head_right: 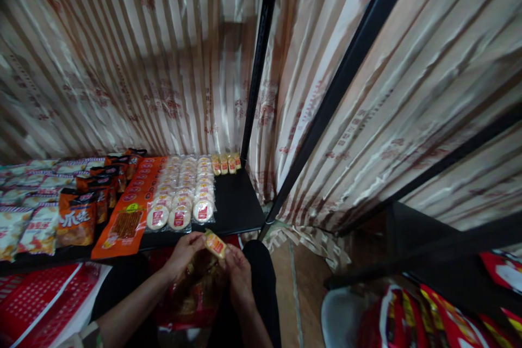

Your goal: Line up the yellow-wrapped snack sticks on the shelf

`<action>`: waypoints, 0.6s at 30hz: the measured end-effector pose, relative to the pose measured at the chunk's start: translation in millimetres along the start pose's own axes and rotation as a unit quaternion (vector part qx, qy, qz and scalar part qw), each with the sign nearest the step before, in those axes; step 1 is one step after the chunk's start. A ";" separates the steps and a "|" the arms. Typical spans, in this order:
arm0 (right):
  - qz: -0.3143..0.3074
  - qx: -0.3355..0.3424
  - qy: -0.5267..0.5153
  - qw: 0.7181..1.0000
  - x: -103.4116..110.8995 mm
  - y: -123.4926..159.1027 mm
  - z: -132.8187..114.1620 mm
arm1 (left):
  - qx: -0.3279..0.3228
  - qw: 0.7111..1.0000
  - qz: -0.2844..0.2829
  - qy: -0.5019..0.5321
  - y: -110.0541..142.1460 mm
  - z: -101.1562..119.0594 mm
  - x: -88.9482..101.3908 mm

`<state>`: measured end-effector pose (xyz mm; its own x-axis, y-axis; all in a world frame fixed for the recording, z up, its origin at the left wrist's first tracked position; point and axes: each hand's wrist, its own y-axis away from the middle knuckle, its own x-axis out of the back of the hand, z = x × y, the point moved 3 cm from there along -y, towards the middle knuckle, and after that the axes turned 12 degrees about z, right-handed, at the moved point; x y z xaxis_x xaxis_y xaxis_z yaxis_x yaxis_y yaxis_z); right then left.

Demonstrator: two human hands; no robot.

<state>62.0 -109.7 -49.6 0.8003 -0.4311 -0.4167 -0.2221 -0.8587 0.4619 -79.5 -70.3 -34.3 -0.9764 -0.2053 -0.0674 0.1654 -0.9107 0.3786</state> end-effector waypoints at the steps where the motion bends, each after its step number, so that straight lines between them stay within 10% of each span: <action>1: 0.000 -0.001 -0.005 1.000 -0.5 -0.3 -0.2 | -0.005 1.000 -0.002 0.006 -0.9 0.7 -2.1; 18: 0.079 0.040 -0.041 0.995 -5.7 -15.9 -12.0 | -0.039 0.999 -0.016 0.007 -0.1 17.7 -41.1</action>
<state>67.6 -90.3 -45.1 0.7046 -0.5810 -0.4074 -0.3881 -0.7962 0.4642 -41.9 -55.4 -15.3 -0.9794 -0.1799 -0.0919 0.1445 -0.9417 0.3038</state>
